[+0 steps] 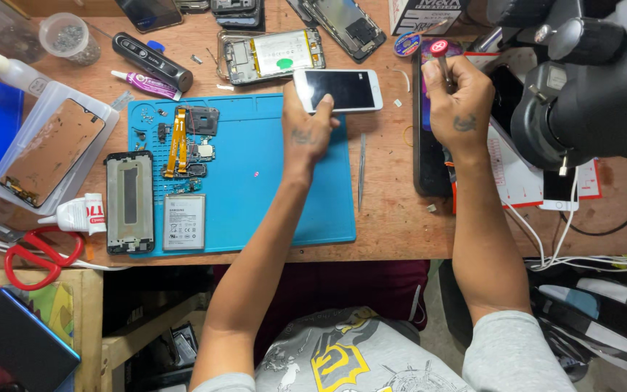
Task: The person reassembles a disassembled smartphone on a blue mat. They use a screwdriver to secure internal components, then attach the screen assembly and press the edges to seal the device. The person handles the phone and tools directly with their hands.
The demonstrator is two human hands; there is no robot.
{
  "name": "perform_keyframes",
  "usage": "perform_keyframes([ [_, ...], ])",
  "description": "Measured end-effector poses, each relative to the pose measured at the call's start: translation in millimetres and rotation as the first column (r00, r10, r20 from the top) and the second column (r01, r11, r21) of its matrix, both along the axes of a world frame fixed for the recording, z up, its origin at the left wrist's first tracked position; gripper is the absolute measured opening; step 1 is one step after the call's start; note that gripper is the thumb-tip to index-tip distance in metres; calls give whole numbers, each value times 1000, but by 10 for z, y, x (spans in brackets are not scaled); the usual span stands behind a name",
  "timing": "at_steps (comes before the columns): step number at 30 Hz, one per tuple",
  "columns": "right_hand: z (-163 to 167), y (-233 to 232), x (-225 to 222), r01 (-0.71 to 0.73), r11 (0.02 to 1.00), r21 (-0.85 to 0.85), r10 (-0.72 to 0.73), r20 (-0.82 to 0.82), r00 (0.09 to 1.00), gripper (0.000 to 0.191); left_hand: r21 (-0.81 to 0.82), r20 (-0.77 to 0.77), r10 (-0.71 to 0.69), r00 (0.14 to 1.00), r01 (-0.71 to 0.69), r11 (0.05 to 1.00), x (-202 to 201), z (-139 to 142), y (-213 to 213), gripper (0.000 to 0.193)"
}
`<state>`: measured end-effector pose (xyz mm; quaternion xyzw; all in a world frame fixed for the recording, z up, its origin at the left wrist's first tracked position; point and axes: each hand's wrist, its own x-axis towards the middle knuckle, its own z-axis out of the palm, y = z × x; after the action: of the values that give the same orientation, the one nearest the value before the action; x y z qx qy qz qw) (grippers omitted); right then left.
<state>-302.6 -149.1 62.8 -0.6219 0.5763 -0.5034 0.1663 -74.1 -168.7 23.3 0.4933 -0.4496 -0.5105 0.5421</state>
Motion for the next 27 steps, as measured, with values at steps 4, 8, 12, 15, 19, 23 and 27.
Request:
perform_keyframes([
  [4, -9, 3, -22, -7, 1000, -20, 7, 30, 1000, 30, 83, -1, -31, 1000, 31, 996, -202, -109, -93, 30],
  [8, -34, -7, -29, -6, 1000, -17, 6, 44, 999, 27, 107, 40, -114, 993, 109, 988, -248, -139, -225, 35],
  [12, -40, 3, -24, -5, 1000, -18, 5, 33, 999, 23, 169, 61, -194, 979, 181, 969, -208, -92, -385, 49],
  [15, 4, 21, 3, -40, 999, -17, 40, 32, 999, 22, 210, 72, -238, 969, 219, 953, -175, -42, -489, 58],
  [19, 43, 87, 142, -61, 998, 35, 60, 26, 998, 15, 172, 135, -268, 954, 244, 954, -205, -32, -562, 58],
  [23, 53, 109, 277, -35, 995, 94, 41, -55, 998, 16, -89, 408, -130, 904, 181, 979, -260, -38, -621, 57],
  [27, 43, 114, 335, -37, 989, 140, 46, -56, 997, 17, -75, 591, -51, 805, 118, 990, -309, -20, -585, 54],
])
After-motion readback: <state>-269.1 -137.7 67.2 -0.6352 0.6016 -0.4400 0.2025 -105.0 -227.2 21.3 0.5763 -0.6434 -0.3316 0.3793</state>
